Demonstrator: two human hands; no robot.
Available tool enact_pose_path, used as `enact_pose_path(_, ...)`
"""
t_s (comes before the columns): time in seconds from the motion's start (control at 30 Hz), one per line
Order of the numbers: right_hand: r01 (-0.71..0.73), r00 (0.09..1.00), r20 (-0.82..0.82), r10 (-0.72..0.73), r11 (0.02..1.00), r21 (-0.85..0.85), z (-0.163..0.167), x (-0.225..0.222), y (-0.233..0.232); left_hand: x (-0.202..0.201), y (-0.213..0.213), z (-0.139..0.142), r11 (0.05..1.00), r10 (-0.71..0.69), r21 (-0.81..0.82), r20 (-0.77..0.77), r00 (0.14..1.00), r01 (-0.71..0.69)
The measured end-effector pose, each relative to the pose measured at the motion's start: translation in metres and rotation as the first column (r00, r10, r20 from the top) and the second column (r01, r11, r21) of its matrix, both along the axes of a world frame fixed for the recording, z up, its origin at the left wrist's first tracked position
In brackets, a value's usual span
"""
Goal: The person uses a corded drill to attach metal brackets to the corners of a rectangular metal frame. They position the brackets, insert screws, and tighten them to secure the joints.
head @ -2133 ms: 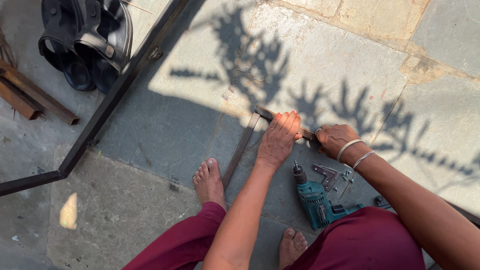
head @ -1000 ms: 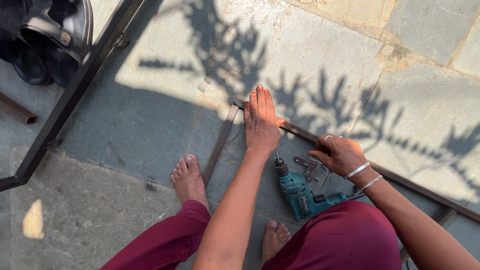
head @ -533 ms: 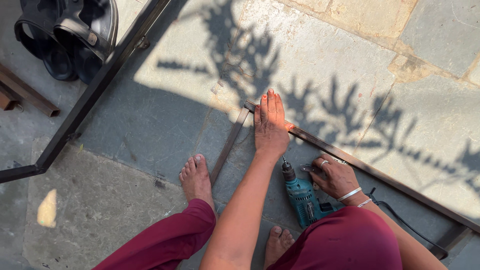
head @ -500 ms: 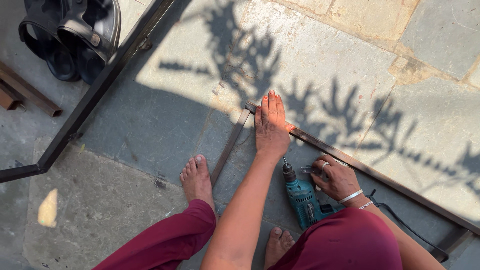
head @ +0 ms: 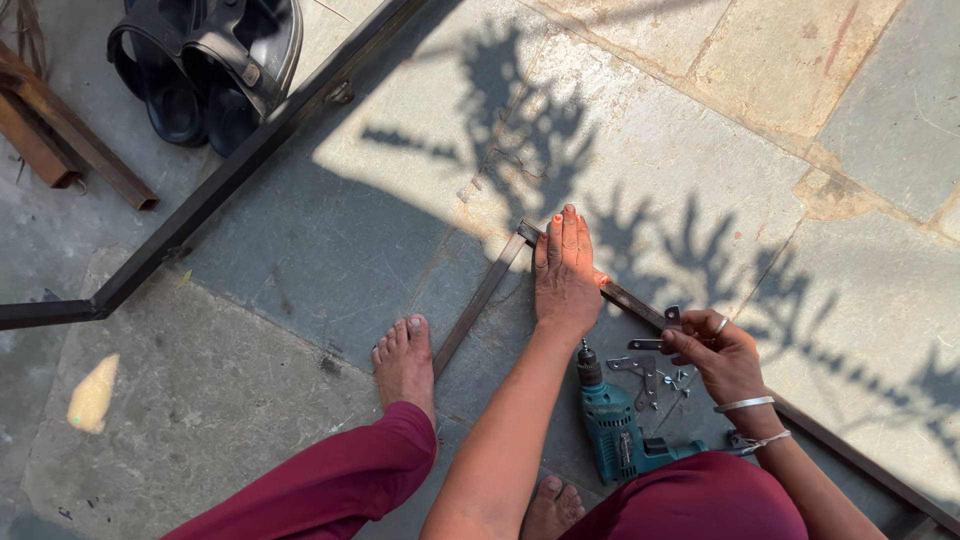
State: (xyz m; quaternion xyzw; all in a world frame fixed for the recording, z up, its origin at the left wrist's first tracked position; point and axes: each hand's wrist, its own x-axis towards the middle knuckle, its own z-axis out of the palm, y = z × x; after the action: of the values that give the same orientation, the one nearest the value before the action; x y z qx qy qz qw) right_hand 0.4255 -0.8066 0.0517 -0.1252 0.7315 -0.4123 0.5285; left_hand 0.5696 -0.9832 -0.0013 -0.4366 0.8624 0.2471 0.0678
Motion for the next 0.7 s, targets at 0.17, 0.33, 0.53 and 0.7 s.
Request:
enact_pose_path(0.17, -0.169, 0.985, 0.026, 0.170, 0.985, -0.029, 0.036, -0.030, -0.097, -0.006, 0.007, 0.001, 0.998, 0.067, 0.019, 0.037, 0.997, -0.068)
enact_pose_path(0.33, -0.418, 0.904, 0.025, 0.426, 0.896, -0.148, 0.031, 0.002, -0.210, -0.013, 0.028, 0.001, 0.936, 0.353, -0.018, 0.023, 0.935, -0.353)
enact_pose_path(0.53, -0.545, 0.838, -0.061, 0.542, 0.835, -0.074, 0.005, 0.028, -0.253, -0.021, 0.047, 0.007, 0.695, 0.717, 0.023, -0.097, 0.690, -0.719)
enact_pose_path(0.7, -0.518, 0.845, 0.040, 0.534, 0.834, -0.188, -0.024, 0.044, -0.256, -0.021, 0.034, 0.014, 0.507, 0.844, 0.225, 0.066, 0.532, -0.832)
